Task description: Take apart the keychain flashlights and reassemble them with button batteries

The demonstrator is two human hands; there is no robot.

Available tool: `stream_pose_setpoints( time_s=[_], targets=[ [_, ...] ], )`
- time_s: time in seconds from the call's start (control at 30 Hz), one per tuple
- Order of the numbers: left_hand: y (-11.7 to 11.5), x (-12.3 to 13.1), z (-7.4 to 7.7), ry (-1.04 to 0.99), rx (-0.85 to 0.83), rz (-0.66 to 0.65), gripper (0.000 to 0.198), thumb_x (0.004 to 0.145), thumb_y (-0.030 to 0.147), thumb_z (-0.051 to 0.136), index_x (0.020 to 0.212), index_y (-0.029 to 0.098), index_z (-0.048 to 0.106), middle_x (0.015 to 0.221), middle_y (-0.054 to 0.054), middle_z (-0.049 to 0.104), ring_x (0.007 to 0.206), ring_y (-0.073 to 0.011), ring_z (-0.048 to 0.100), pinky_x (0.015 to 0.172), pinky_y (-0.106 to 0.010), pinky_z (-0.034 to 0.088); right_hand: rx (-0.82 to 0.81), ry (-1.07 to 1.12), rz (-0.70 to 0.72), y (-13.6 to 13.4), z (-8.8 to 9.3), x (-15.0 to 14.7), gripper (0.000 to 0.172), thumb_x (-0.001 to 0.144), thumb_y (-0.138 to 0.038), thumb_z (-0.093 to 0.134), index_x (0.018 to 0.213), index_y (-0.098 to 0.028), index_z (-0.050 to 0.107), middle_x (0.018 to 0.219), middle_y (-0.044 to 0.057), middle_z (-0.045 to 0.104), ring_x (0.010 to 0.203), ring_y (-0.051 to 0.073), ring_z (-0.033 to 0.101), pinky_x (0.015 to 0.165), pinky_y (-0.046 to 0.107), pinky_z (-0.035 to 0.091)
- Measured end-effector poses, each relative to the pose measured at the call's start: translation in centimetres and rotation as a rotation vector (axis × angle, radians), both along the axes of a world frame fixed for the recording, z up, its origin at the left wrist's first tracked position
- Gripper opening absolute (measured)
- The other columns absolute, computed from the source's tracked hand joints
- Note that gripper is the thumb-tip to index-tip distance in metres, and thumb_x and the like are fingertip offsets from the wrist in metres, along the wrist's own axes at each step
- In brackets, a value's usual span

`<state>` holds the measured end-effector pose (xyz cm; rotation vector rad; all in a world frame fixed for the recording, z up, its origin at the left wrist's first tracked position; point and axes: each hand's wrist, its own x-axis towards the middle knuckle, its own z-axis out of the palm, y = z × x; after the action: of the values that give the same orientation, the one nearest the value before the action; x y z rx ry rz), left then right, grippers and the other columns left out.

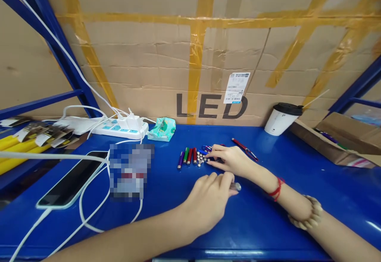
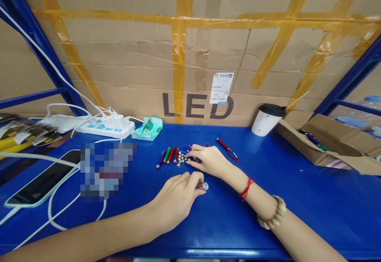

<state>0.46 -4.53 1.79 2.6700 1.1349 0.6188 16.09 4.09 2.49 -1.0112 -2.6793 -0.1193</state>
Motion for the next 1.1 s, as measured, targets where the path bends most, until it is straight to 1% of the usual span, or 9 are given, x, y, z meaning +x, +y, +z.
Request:
stream_pose_setpoints(
  time_s=[0.2,0.33,0.4,0.53,0.67,0.8,0.87,1.0,1.1],
  targets=[
    [1.7,-0.7,-1.2,-0.073,-0.121,0.043,0.008,0.091,0.016,0.042,0.098,0.018,0.042,0.088,-0.006,0.061,0.079,-0.0229,0.062,0.067,-0.032,0.046,0.018,0.005,-0.012,0.0,-0.6,0.5,0.018,0.088,-0.034,0.058,0.096,-0.021,0.068,0.087,0.0,0.061,0.063,0.013,0.058,0.051,0.022,0.036],
    [2.1,-1.2,-1.3,-0.191,-0.222,0.105,0.013,0.089,0.014,0.039,0.101,0.019,0.04,0.09,-0.006,0.06,0.081,-0.0235,0.062,0.065,-0.03,0.045,-0.012,0.067,0.026,-0.2,0.0,0.9,0.023,0.091,-0.037,0.053,0.096,-0.02,0.068,0.088,0.002,0.062,0.067,0.013,0.059,0.051,0.021,0.035],
    [2.2,-1.3,-1.3,-0.253,-0.278,0.148,0.013,0.089,0.015,0.038,0.101,0.02,0.039,0.092,-0.007,0.059,0.081,-0.0237,0.061,0.064,-0.03,0.044,-0.081,0.127,0.057,-0.2,0.6,1.3,0.027,0.091,-0.04,0.051,0.092,-0.018,0.068,0.082,0.002,0.062,0.066,0.012,0.058,0.053,0.021,0.035],
    [2.7,-1.2,-1.1,-0.454,-0.435,0.198,0.01,0.09,0.017,0.036,0.098,0.021,0.037,0.093,-0.006,0.059,0.081,-0.0209,0.059,0.068,-0.03,0.043,-0.339,0.199,0.093,-0.1,1.4,2.5,0.029,0.083,-0.046,0.061,0.084,-0.019,0.069,0.064,-0.002,0.06,0.055,0.01,0.054,0.051,0.019,0.036],
    [3.2,-1.0,-1.0,-0.707,-0.618,0.216,0.015,0.085,0.021,0.049,0.096,0.022,0.039,0.082,-0.001,0.061,0.071,-0.0153,0.058,0.061,-0.023,0.043,-0.5,0.245,0.082,0.0,1.3,3.3,0.034,0.073,-0.05,0.07,0.085,-0.018,0.07,0.064,-0.002,0.062,0.051,0.01,0.053,0.05,0.019,0.039],
    [3.2,-0.9,-1.1,-0.864,-0.8,0.209,0.023,0.076,0.021,0.061,0.092,0.02,0.045,0.075,0.0,0.063,0.057,-0.0115,0.057,0.042,-0.015,0.038,-0.464,0.252,0.11,-0.4,1.3,3.3,0.036,0.076,-0.051,0.067,0.086,-0.017,0.07,0.065,0.0,0.062,0.054,0.011,0.055,0.051,0.02,0.039],
    [3.2,-0.9,-1.2,-0.923,-0.86,0.202,0.026,0.072,0.02,0.065,0.092,0.018,0.048,0.077,-0.002,0.065,0.056,-0.0118,0.059,0.038,-0.014,0.038,-0.429,0.245,0.12,-0.6,1.5,3.2,0.036,0.077,-0.051,0.065,0.088,-0.017,0.07,0.065,0.0,0.062,0.054,0.011,0.055,0.052,0.02,0.039],
    [3.3,-0.7,-1.1,-1.028,-0.958,0.207,0.034,0.065,0.015,0.069,0.095,0.014,0.052,0.077,-0.005,0.068,0.058,-0.0138,0.062,0.04,-0.015,0.045,-0.37,0.227,0.112,-0.8,1.8,3.3,0.034,0.078,-0.05,0.065,0.09,-0.018,0.07,0.065,-0.001,0.063,0.057,0.011,0.057,0.053,0.019,0.038],
    [3.2,-0.6,-0.6,-1.063,-1.011,0.228,0.034,0.065,0.011,0.068,0.095,0.012,0.054,0.077,-0.008,0.068,0.059,-0.0149,0.064,0.041,-0.016,0.048,-0.35,0.21,0.094,-0.7,1.9,3.4,0.035,0.078,-0.051,0.064,0.089,-0.019,0.07,0.066,-0.001,0.063,0.058,0.012,0.058,0.052,0.019,0.038]
  ],
)
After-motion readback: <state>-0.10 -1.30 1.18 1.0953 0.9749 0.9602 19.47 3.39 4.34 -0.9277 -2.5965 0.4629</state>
